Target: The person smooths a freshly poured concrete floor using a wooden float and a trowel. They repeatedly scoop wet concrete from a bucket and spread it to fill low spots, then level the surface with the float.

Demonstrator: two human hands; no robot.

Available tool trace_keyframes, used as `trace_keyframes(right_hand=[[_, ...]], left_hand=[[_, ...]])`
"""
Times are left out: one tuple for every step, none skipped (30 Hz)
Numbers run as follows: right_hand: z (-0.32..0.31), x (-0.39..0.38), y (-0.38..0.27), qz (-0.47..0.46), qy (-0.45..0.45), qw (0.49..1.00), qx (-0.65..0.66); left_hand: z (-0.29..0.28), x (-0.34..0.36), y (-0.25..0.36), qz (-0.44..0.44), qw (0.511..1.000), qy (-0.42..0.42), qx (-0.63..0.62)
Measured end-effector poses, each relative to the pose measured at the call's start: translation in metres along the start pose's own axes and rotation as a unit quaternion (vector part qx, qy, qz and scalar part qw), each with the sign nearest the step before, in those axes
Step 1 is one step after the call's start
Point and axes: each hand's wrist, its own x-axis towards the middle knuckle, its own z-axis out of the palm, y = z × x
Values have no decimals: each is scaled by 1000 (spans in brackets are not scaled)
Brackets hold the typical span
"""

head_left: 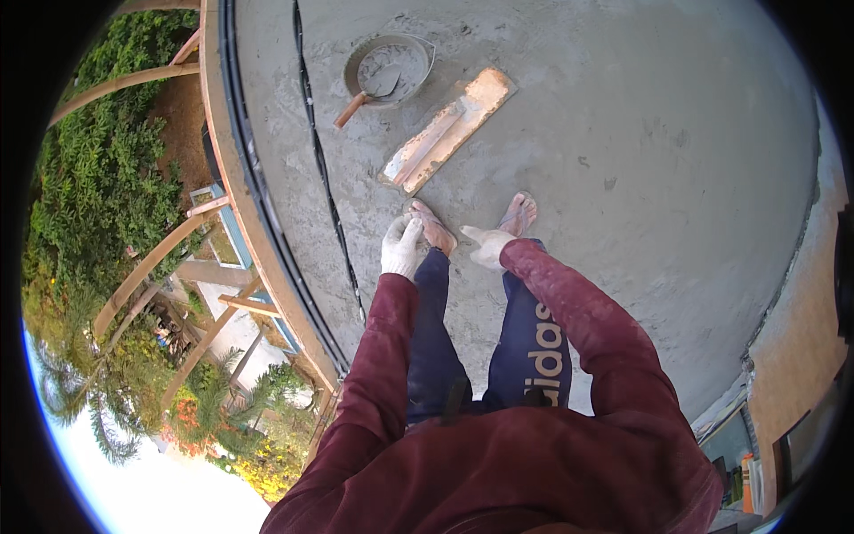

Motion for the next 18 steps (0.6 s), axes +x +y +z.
trace_keyframes(right_hand=[[-20,28,-9,53,-9,997,48],[-23,76,9,40,39,998,27],[-34,111,7,68,92,993,14],[-47,146,6,78,119,990,5],[-61,181,9,74,127,989,-5],[-78,208,4,82,133,988,-1],[-85,242,9,70,157,985,-2],[-91,276,12,53,179,982,-6],[-96,302,24,44,207,977,-1],[-93,322,32,27,208,978,-7],[-92,340,39,10,211,977,-15],[-91,356,46,-7,215,976,-24],[-90,362,50,-15,226,974,-8],[-84,358,55,-25,239,971,2],[-86,354,57,-37,260,965,10],[-93,343,54,-35,259,965,32],[-96,319,52,-27,253,965,57],[-101,299,51,-39,254,966,34]], left_hand=[[6,23,-3,36,999,18,-15],[15,43,-2,32,998,27,-38],[22,57,-3,39,997,34,-65],[25,68,-9,53,997,16,-55],[27,73,-15,59,997,-8,-55],[29,72,-25,66,996,-24,-60],[26,66,-21,56,996,-69,12],[22,58,-6,55,974,-96,199],[24,58,19,112,906,-175,369],[19,64,23,208,852,-223,426],[13,72,19,234,852,-233,405],[8,76,20,225,851,-227,417],[9,79,30,220,848,-222,428],[9,83,37,235,837,-210,448],[8,90,44,256,823,-195,468],[4,99,52,276,805,-182,493],[0,106,57,297,791,-175,506],[-4,110,58,316,781,-156,515]])
